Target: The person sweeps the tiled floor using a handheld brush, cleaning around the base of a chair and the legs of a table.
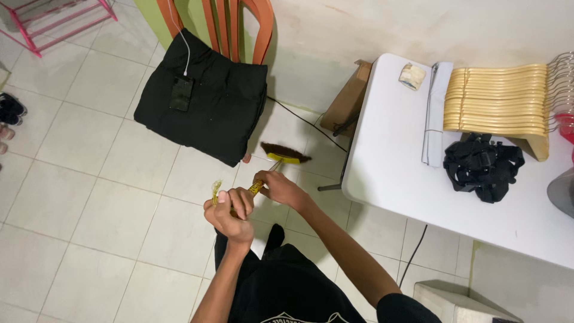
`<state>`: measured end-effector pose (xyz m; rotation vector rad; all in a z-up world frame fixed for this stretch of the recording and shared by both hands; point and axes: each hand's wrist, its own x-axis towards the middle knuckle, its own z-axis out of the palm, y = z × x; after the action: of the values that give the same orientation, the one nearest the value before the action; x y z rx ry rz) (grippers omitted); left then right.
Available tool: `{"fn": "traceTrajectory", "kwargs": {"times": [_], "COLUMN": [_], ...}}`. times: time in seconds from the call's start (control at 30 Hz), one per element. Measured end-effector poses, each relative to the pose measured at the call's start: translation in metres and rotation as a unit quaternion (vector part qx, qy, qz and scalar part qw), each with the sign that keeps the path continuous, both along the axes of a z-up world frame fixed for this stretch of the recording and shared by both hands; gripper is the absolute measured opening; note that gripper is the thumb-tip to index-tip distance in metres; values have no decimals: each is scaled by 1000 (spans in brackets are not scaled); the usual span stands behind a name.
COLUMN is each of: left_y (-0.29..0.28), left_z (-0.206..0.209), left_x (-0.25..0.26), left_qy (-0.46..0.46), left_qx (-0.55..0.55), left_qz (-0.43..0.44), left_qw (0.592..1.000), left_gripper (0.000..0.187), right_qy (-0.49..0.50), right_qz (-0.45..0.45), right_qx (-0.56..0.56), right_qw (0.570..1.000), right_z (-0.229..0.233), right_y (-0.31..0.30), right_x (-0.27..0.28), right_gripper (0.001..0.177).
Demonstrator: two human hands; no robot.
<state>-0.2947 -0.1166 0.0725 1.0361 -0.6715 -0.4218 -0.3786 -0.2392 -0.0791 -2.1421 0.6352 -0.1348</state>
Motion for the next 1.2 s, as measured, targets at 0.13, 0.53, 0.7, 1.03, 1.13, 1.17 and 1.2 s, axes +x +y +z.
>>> {"fn": "traceTrajectory", "kwargs": {"times": [0.13,0.53,0.7,1.03,1.13,1.17,1.2], "left_y": [12,-22,-26,3,3,3,5], "left_z": [23,-12,-23,20,37,42,46], "left_x": [-3,-35,-49,-27,-21,-18,-17], "left_qy": [-2,-27,78,52,-2,0,2], "left_qx": [-23,18,66,56,86,78,72], "left_qz": [-17,-164,-151,-145,-147,-172,-196], "left_qw": [1000,986,983,986,985,982,978], "left_gripper": [61,61,57,55,58,57,56], "right_qy": [49,-58,-23,-55,-64,-40,-15], "right_qz": [-1,-123,-210,-141,-109,-115,-120], "right_qx": [63,-17,15,46,6,45,85], "right_qw": [997,991,977,987,992,992,989], "right_z": [11,-9,-35,-6,14,23,32], "right_y": [2,-24,-11,41,46,46,47], "right_x": [-10,-63,-63,-46,-41,-42,-44], "right_gripper": [24,23,28,25,30,31,32]}}
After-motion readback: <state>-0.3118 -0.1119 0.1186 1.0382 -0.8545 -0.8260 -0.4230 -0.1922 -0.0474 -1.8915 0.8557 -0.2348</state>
